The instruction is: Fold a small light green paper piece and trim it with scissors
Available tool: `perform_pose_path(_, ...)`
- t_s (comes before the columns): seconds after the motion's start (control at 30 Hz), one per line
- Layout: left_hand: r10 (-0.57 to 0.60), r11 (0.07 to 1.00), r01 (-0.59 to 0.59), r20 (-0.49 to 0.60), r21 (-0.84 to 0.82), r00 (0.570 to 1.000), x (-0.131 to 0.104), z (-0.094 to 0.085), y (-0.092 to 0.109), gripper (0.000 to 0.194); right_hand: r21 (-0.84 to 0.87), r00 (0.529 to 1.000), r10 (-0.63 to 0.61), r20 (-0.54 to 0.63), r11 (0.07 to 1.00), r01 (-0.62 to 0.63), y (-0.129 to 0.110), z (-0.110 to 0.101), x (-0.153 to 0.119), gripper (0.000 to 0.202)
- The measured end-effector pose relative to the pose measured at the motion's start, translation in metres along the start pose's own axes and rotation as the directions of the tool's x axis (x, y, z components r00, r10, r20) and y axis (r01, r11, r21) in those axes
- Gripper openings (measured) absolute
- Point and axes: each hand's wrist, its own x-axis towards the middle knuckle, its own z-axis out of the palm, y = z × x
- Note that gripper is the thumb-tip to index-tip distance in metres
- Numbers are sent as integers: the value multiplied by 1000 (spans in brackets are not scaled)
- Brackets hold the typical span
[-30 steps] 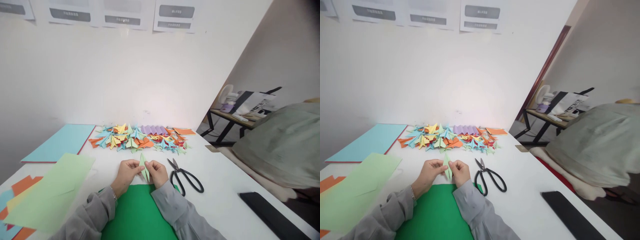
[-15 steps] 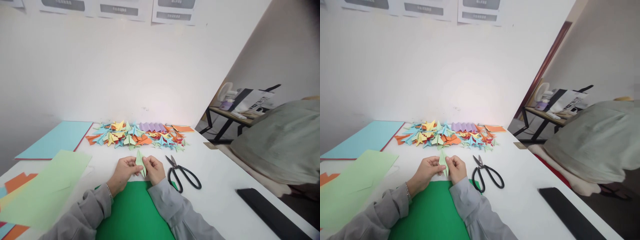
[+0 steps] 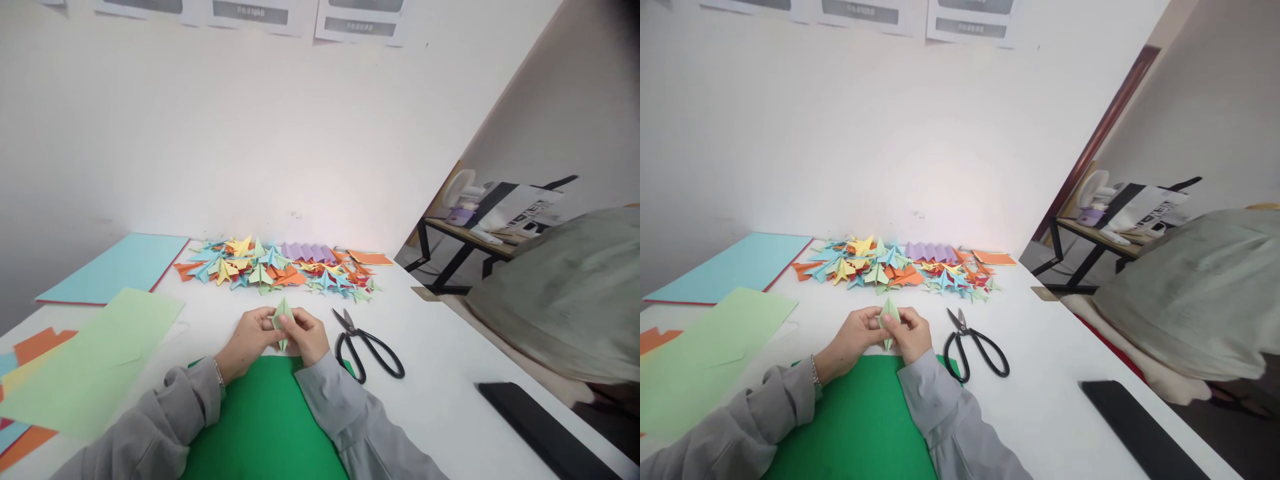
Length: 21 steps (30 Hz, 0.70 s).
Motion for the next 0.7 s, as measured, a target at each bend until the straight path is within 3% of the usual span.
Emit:
perform_pose_path(0.13, -51, 998, 51, -21, 33, 998, -1, 0, 1, 68, 23, 995, 102, -2, 995, -102, 0, 1, -1, 29)
perform_pose_path(0.23, -94, 995, 92, 54, 33, 994, -3, 3, 6, 62, 87, 971, 235, -48, 969, -230, 2, 0, 0, 32)
perform_pose_path(0.5, -145, 988, 144, 24, 52, 989, -3, 5, 4, 59, 73, 966, 166, -199, 985, -154, 5, -1, 4, 36)
perform_pose_path(0.7, -106, 994, 106, 2, 27, 994, -2, 5, 6, 54, 126, 971, 183, -152, 978, -165, 5, -2, 6, 36)
